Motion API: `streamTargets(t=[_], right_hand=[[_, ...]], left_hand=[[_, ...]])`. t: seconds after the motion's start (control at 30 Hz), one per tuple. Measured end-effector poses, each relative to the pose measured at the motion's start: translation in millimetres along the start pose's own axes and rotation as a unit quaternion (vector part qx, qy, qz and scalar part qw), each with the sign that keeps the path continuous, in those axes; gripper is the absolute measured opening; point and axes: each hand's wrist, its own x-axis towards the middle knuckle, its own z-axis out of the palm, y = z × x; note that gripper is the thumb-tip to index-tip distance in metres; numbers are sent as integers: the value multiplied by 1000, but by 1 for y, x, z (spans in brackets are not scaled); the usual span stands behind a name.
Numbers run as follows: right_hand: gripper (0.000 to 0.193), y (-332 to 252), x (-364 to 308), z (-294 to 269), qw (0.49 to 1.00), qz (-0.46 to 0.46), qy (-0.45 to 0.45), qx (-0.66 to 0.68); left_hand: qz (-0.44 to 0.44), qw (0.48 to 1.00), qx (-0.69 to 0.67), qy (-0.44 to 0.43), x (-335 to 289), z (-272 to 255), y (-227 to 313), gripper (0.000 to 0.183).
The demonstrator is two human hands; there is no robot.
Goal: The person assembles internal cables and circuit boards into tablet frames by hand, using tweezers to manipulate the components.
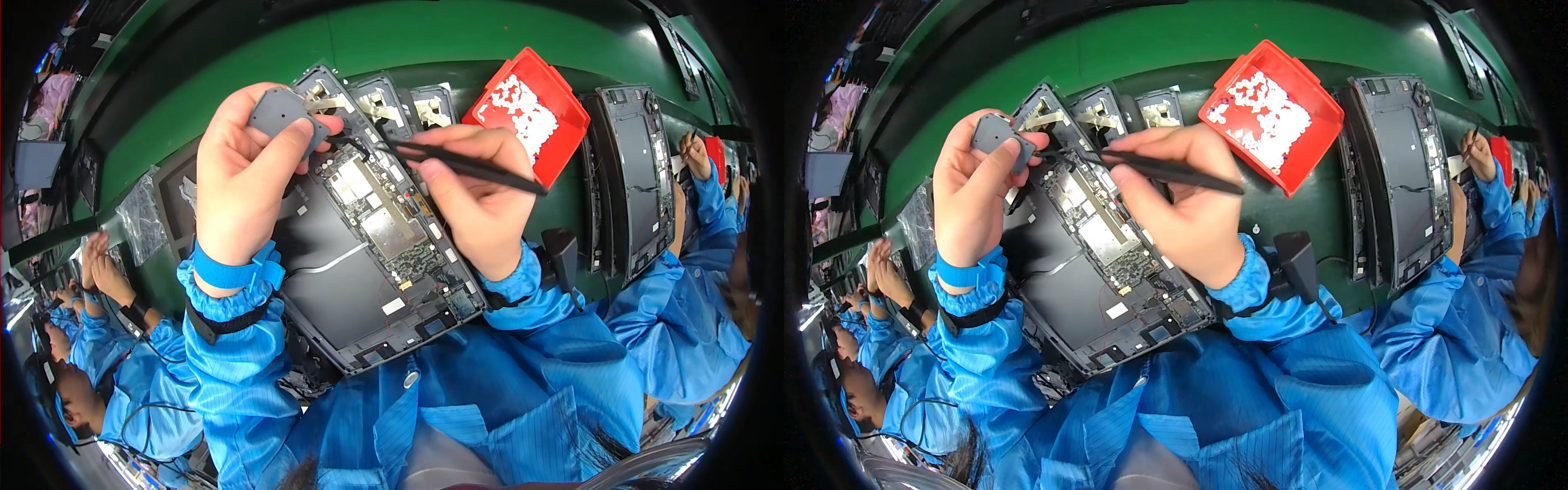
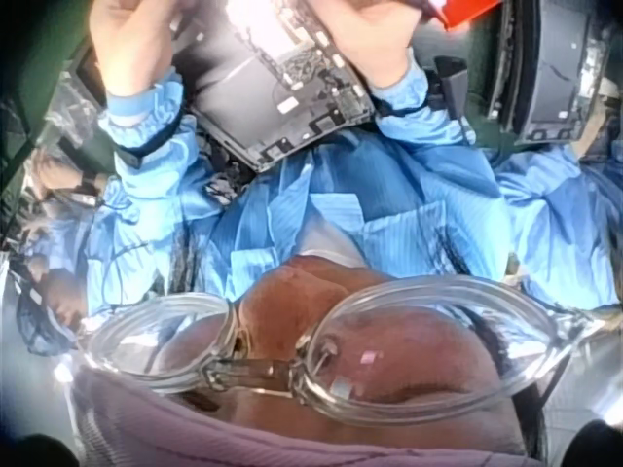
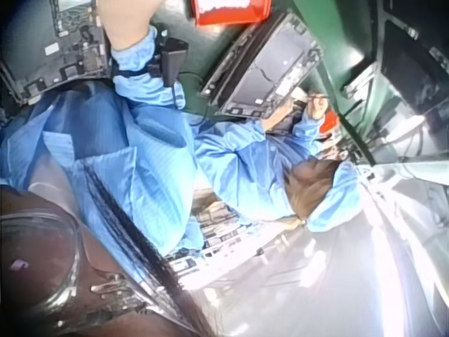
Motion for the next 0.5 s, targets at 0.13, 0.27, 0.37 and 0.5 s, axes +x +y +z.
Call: streamTargets(t=[0.13,0.27,0.37,0.5], right_hand=[[20,-4,8,-11,998,49,-9,50],[19,-4,6,-9,994,85,-24,60],[19,-5,5,-7,993,94,-32,59],[20,-6,7,-10,992,113,-35,36]], left_hand=[[32,999,-24,34,-2,9,-1,27],[31,999,-16,38,-2,10,-1,26],[36,998,-16,50,-2,10,-3,26],[34,998,-12,50,-2,12,-2,27]])
